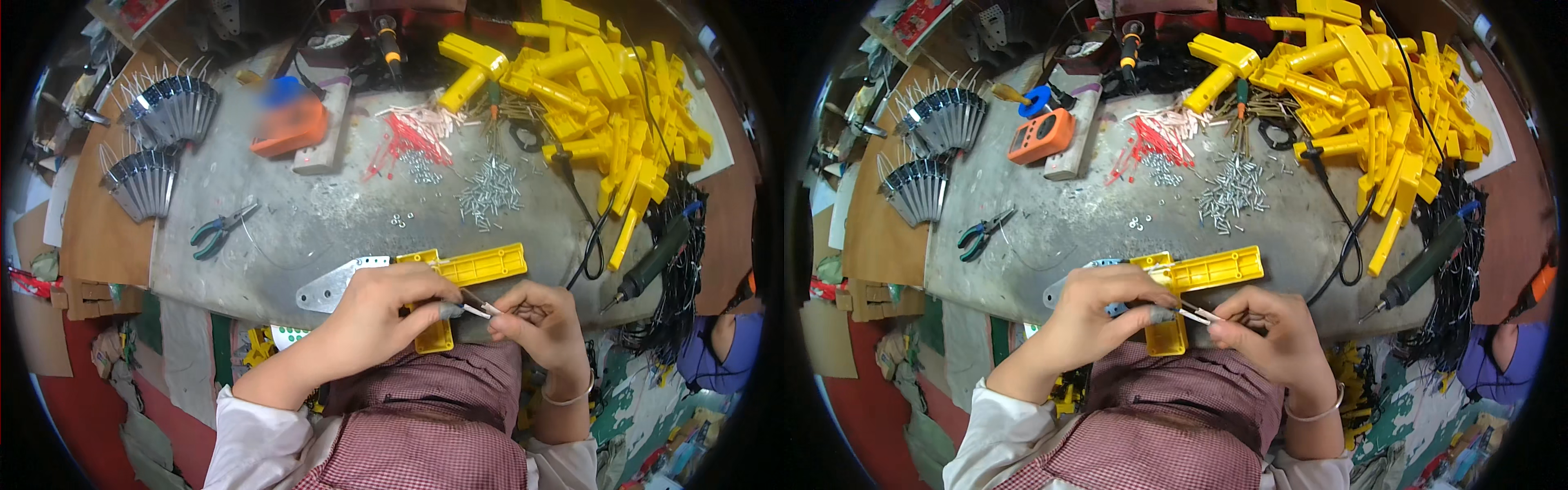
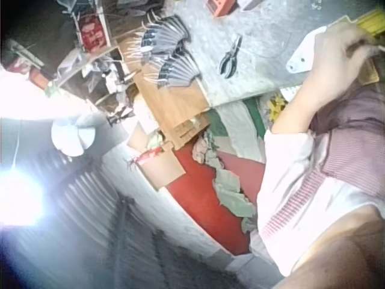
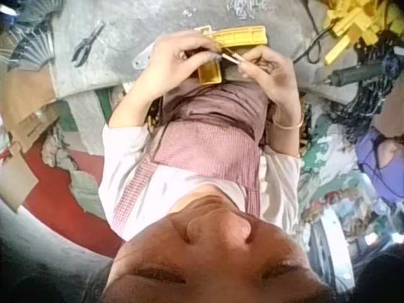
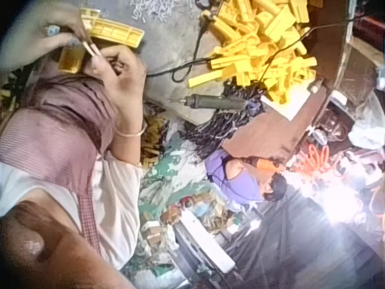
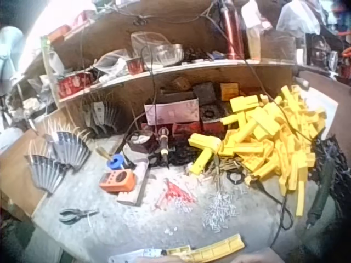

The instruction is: Assembling yellow plastic housings and metal components, including soldering wires and securing with screws.

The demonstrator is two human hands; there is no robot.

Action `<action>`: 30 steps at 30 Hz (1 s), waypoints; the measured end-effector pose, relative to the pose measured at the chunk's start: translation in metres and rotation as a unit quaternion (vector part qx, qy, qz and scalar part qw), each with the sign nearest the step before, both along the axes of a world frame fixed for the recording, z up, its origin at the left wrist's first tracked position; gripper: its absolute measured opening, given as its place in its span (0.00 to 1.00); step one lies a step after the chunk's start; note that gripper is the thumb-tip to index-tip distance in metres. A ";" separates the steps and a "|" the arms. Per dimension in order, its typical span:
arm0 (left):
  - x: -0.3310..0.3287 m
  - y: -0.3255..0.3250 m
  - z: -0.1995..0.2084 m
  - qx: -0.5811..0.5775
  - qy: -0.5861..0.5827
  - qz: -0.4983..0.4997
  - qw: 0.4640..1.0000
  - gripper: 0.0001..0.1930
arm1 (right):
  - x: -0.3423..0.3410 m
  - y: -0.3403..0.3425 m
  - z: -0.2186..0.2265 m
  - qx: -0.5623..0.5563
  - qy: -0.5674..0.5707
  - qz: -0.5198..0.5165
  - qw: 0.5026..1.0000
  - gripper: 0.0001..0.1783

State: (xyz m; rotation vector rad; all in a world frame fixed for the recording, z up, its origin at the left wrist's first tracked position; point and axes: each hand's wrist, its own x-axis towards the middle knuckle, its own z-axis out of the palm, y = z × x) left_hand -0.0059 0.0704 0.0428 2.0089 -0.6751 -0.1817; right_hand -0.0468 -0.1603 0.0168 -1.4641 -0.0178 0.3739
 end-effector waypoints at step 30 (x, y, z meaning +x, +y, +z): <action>0.117 0.020 -0.039 0.409 -0.121 0.184 0.886 0.06 | 0.010 0.028 -0.015 0.050 -0.131 -0.035 0.989 0.12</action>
